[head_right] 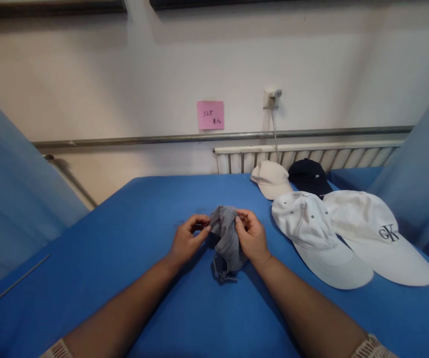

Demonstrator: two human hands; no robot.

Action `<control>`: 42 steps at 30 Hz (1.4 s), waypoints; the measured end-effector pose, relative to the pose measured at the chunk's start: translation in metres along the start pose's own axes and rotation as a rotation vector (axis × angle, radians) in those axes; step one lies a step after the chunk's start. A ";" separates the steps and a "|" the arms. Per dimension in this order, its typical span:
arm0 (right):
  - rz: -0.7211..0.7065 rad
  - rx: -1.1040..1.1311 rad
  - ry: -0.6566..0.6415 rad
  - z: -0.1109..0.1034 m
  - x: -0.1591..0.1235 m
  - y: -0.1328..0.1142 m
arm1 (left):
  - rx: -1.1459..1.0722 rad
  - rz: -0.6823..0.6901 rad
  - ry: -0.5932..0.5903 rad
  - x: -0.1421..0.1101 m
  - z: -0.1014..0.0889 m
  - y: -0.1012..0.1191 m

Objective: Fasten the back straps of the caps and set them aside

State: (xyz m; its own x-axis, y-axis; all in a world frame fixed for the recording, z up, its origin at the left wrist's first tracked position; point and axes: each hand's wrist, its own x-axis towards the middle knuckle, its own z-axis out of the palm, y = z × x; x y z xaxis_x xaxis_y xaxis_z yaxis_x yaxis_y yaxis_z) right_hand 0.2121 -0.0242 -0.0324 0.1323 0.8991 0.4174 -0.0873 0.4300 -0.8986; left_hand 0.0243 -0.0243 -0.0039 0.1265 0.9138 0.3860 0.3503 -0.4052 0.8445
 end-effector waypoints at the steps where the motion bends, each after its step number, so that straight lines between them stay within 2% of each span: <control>1: 0.011 0.007 -0.008 0.001 0.000 0.001 | 0.028 0.058 -0.024 -0.002 0.000 0.003; 5: 0.030 0.016 -0.040 0.006 -0.004 0.004 | 0.180 0.234 -0.090 -0.007 0.001 0.008; 9: 0.020 -0.026 -0.068 0.005 -0.007 0.003 | 0.341 0.261 -0.118 -0.004 0.000 0.003; 13: -0.117 -0.226 -0.061 -0.004 -0.004 0.000 | 0.367 0.263 -0.074 0.004 -0.011 -0.002; 17: -0.235 -0.388 0.085 -0.015 0.005 -0.001 | 0.313 0.196 -0.021 0.014 -0.029 -0.004; 19: -0.272 -0.434 0.102 -0.018 0.008 -0.004 | 0.235 0.124 -0.025 0.017 -0.034 -0.007; 23: -0.392 -0.531 0.018 -0.019 0.004 -0.020 | 0.070 -0.019 -0.071 0.020 -0.032 -0.017; 28: -0.582 -0.623 -0.171 -0.017 -0.008 -0.039 | -0.133 -0.097 -0.134 0.019 -0.026 -0.027; 33: -0.526 -0.731 -0.255 -0.014 -0.005 -0.035 | -0.100 -0.184 -0.127 0.020 -0.025 -0.035; 36: -0.492 -0.724 -0.288 -0.012 -0.002 -0.030 | -0.110 -0.163 -0.098 0.019 -0.029 -0.028; 38: -0.494 -0.717 -0.297 -0.011 -0.002 -0.028 | -0.114 -0.098 -0.171 0.018 -0.033 -0.016; 42: -0.482 -0.700 -0.290 -0.010 -0.004 -0.027 | 0.006 0.022 -0.397 0.015 -0.038 0.006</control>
State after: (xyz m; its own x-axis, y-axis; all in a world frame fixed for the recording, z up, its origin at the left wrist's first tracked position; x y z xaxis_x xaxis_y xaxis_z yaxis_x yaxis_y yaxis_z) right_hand 0.2236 -0.0401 -0.0112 -0.2638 0.6605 0.7029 0.5480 0.7024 -0.4543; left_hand -0.0070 -0.0136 0.0209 0.4826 0.8452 0.2296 0.3485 -0.4259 0.8350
